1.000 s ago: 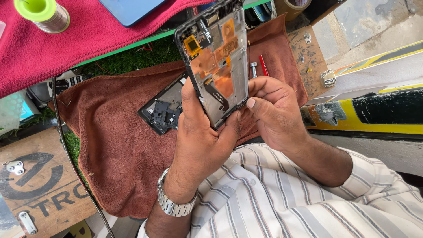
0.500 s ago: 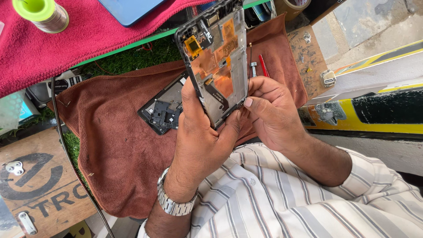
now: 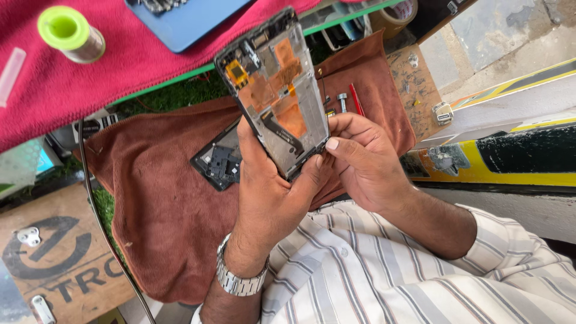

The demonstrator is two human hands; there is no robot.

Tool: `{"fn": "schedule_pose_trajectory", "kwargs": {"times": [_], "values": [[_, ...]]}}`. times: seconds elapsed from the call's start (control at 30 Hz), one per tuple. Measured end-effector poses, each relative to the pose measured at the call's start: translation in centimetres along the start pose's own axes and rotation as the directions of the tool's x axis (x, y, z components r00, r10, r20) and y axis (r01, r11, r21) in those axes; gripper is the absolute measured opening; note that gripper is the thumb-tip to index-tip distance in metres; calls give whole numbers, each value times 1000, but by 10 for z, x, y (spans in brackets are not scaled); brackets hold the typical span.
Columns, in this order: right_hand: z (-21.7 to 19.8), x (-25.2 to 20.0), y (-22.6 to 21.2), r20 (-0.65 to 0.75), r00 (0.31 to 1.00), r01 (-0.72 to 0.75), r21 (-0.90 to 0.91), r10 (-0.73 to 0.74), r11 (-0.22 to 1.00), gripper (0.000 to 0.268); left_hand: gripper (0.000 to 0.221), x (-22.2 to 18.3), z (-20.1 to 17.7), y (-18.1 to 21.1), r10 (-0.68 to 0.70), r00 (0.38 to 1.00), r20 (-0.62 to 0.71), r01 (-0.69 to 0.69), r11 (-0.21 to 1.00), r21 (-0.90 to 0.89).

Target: The person is repairing a disassembled mobile phone by hand. They carefully manipulate small internal components, including a flexible ribbon cable and a small black part, connecting them to the phone's internal frame and circuitry.

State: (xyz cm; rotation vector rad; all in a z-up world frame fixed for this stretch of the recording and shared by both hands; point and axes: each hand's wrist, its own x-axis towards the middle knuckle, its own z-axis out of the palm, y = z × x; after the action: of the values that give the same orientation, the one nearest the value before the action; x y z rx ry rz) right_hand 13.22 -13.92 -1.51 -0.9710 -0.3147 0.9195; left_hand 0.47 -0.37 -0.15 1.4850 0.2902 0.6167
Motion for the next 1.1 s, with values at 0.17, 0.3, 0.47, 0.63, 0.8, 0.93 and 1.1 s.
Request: {"fn": "schedule_pose_trajectory", "kwargs": {"times": [0.17, 0.3, 0.47, 0.63, 0.8, 0.93, 1.1], "values": [[-8, -1, 6, -18, 1000, 20, -48, -21, 999, 20, 77, 1, 2, -1, -19, 1000, 0, 19, 1000, -1], [-20, -2, 11, -14, 998, 53, -98, -55, 994, 18, 77, 2, 5, 0, -19, 1000, 22, 20, 1000, -19], [-33, -3, 11, -12, 999, 37, -112, -39, 993, 16, 76, 0, 6, -5, -53, 998, 43, 54, 998, -16], [-33, 7, -2, 75, 997, 44, -183, -30, 982, 18, 75, 4, 5, -4, -25, 999, 39, 25, 1000, -16], [-34, 7, 1, 64, 998, 31, -191, -19, 981, 21, 75, 5, 4, -7, -72, 997, 17, 72, 997, -32], [-37, 8, 8, 16, 1000, -4, -158, 7, 987, 20, 76, 5, 2, -9, -60, 998, -6, 59, 998, -31], [-42, 12, 16, 28, 999, 42, -163, -38, 986, 18, 75, 10, 3, -7, -66, 998, 15, 66, 998, 3]]}}
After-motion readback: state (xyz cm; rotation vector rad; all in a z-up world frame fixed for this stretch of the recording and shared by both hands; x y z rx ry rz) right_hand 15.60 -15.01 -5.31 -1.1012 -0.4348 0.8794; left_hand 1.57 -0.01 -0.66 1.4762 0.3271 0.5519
